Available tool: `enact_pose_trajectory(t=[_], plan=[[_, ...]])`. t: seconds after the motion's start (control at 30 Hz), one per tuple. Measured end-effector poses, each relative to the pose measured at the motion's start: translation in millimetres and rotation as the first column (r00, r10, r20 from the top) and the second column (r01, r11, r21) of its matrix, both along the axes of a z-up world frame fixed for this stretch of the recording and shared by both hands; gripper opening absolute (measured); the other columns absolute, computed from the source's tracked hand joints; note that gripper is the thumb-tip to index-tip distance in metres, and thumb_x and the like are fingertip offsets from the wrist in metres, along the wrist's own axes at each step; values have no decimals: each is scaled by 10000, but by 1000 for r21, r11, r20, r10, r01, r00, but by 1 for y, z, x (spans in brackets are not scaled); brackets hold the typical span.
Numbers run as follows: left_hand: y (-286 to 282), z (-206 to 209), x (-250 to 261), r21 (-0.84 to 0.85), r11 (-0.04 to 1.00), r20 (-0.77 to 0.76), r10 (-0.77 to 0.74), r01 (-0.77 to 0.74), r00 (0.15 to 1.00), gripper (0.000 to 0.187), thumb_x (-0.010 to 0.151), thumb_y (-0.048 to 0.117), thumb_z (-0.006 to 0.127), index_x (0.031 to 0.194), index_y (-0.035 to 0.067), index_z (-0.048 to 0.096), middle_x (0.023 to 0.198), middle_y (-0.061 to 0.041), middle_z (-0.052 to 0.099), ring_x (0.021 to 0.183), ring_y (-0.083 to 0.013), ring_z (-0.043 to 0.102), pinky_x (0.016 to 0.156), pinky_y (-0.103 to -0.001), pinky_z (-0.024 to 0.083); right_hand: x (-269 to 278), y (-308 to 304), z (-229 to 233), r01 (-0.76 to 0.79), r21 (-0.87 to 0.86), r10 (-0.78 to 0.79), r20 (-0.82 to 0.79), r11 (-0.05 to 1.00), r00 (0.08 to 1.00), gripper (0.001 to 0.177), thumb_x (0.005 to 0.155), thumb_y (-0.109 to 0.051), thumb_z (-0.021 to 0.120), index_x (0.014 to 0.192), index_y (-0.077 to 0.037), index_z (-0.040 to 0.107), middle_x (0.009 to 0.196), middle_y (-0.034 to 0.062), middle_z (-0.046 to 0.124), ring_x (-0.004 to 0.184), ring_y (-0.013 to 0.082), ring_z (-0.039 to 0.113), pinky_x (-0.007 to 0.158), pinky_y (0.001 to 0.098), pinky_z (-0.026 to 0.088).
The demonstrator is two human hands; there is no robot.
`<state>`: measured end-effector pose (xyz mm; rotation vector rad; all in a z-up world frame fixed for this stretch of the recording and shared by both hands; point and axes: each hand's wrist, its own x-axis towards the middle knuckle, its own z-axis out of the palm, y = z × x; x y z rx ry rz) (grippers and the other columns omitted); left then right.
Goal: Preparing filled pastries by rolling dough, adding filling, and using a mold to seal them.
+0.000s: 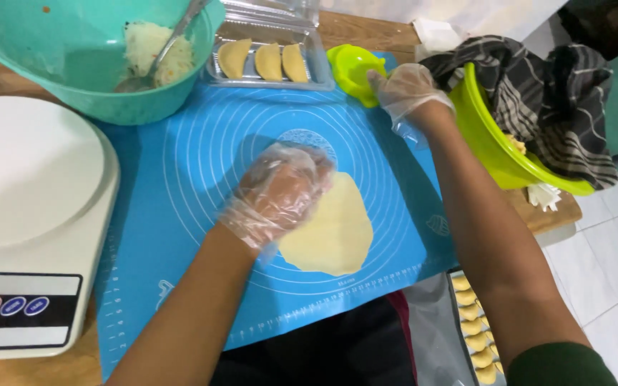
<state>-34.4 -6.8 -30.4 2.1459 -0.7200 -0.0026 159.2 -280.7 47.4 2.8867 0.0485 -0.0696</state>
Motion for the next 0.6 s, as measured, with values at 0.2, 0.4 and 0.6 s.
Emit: enact_pose_trajectory(t=[0.2,0.4,0.6], plan=[[-5,1,-5,62,998,104,-29,23,994,397,951,248,558,1346,205,552,1326,-46,586,1287,-276,516,1207,-491,291,-51,79,69,388,286,-335,-218,876,917,688,959,-607,562,1351,-41,558,1330,125,579,1173,303,571,956,444,414],[-21,-30,0,276,960,216,-10,-51,976,565,994,260,532,1540,202,398,1534,-87,452,1434,-321,384,1207,-488,285,-19,56,47,413,457,-338,-241,788,910,196,879,-272,688,915,-80,672,798,79,668,618,184,672,471,317,508],[-30,-33,1,14,996,-354,91,-92,931,446,1018,330,541,1457,257,511,1449,-7,507,1362,-228,461,1193,-402,342,28,3,13,-451,-577,285,-359,681,889,225,758,-132,788,969,-56,766,964,87,745,942,320,726,665,361,576]])
